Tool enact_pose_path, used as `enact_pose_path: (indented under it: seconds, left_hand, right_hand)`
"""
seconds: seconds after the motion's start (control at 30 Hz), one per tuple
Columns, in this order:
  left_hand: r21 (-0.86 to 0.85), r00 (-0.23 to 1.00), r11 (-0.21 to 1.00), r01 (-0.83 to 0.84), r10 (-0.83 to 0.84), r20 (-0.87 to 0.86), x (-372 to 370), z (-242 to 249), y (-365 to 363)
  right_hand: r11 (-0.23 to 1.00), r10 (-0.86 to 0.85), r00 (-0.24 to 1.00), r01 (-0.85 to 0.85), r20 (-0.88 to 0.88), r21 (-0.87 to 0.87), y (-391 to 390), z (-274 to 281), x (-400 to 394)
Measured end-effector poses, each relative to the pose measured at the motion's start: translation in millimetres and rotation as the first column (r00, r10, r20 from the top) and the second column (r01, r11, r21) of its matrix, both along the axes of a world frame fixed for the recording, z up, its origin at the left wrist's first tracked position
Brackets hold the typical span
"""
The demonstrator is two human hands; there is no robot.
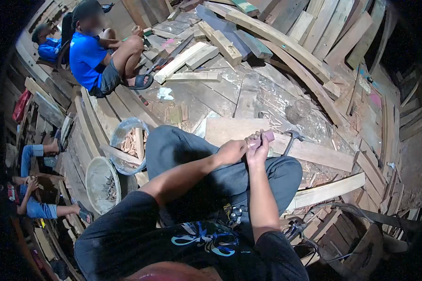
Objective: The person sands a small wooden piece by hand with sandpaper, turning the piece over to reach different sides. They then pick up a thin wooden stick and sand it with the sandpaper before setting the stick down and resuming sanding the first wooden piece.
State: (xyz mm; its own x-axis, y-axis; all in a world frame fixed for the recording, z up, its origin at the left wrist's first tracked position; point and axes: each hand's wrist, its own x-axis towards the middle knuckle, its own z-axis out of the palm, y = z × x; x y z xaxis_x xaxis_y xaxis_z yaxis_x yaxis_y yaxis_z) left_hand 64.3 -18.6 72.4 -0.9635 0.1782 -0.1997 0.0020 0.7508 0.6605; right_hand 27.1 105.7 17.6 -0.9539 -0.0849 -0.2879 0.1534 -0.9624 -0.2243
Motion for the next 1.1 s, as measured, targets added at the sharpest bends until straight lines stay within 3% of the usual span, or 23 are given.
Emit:
enact_pose_path:
  seconds: [0.03,0.17,0.27,0.4,0.43,0.47,0.53,0.67,0.73,0.87,0.9,0.93,0.97,1.0,1.03,1.07,1.1]
  left_hand:
    - [0.068,0.997,0.997,-0.034,0.038,-0.061,0.1,-1.0,0.4]
    - [0.037,0.997,0.998,-0.053,0.055,-0.055,-3.8,-7.8,4.8]
    - [-0.01,0.999,0.999,0.048,-0.049,-0.014,-5.3,-15.1,3.3]
    - [-0.055,0.998,0.998,-0.018,0.014,-0.059,-7.9,6.6,4.5]
    - [-0.15,0.998,0.989,-0.016,0.006,-0.07,-15.3,-12.4,3.0]
    - [-0.101,0.997,0.995,-0.007,0.0,-0.076,-16.9,-31.5,1.7]
    - [0.002,0.996,1.0,0.014,-0.014,-0.086,-14.7,-21.6,2.1]
    - [-0.015,0.999,1.0,0.002,-0.003,-0.032,-15.1,3.4,6.1]
    - [0.043,0.995,0.998,-0.053,0.057,-0.08,-19.9,2.1,7.3]
    - [0.071,1.0,0.997,0.013,-0.013,0.002,-20.6,-18.0,3.3]
    - [0.173,0.997,0.984,-0.034,0.047,-0.068,-16.8,-26.4,7.1]
    - [0.113,0.991,0.99,-0.089,0.099,-0.086,-15.3,-13.6,10.4]
    - [0.127,0.979,0.991,-0.038,0.062,-0.192,-21.8,-32.3,5.3]
    - [0.038,0.991,0.999,-0.021,0.025,-0.128,-24.9,-34.5,0.5]
    - [0.098,0.998,0.994,-0.058,0.059,-0.011,-24.6,-9.0,3.6]
    - [0.086,0.996,0.995,-0.049,0.055,-0.066,-26.7,-16.9,4.3]
    - [0.092,0.993,0.991,-0.096,0.089,0.083,-27.0,-14.9,8.1]
  right_hand:
    - [0.999,0.012,0.999,-0.01,0.042,-0.046,-1.0,-0.8,-1.6]
    - [0.999,0.029,0.997,-0.031,0.068,0.024,-3.0,3.0,-1.4]
    - [1.0,-0.011,1.0,0.011,0.018,-0.011,0.3,-6.0,-1.4]
    - [1.0,0.015,1.0,-0.015,-0.024,-0.004,-1.8,-0.8,-7.3]
    - [0.999,0.023,0.998,-0.025,0.051,0.036,-3.6,8.3,-6.7]
    - [1.0,0.024,0.999,-0.024,0.034,0.007,-4.1,4.3,-8.3]
    - [0.999,0.019,1.0,-0.019,0.0,-0.047,-4.1,-2.8,-10.6]
    - [1.0,-0.015,0.999,0.015,0.05,-0.013,-0.8,4.7,-10.6]
    - [0.999,0.027,0.999,-0.026,0.045,-0.031,-3.5,10.0,-11.3]
    - [0.999,-0.007,1.0,0.006,0.022,0.033,-3.9,8.0,-15.2]
    - [1.0,0.012,1.0,-0.012,-0.02,0.012,0.6,0.7,-16.1]
    - [0.999,-0.009,1.0,0.01,0.029,-0.046,-0.9,6.4,-15.6]
    - [0.999,-0.04,0.994,0.038,0.101,0.023,-4.5,25.3,-14.5]
    - [0.997,-0.045,0.992,0.037,0.118,0.067,-8.5,33.4,-16.3]
    - [0.989,0.06,0.998,-0.063,-0.025,-0.133,-4.8,-3.8,-21.5]
    - [0.994,0.021,0.998,-0.028,-0.067,-0.109,-3.0,8.6,-18.0]
    - [1.0,-0.006,1.0,0.006,0.031,0.018,-1.4,5.7,-18.1]
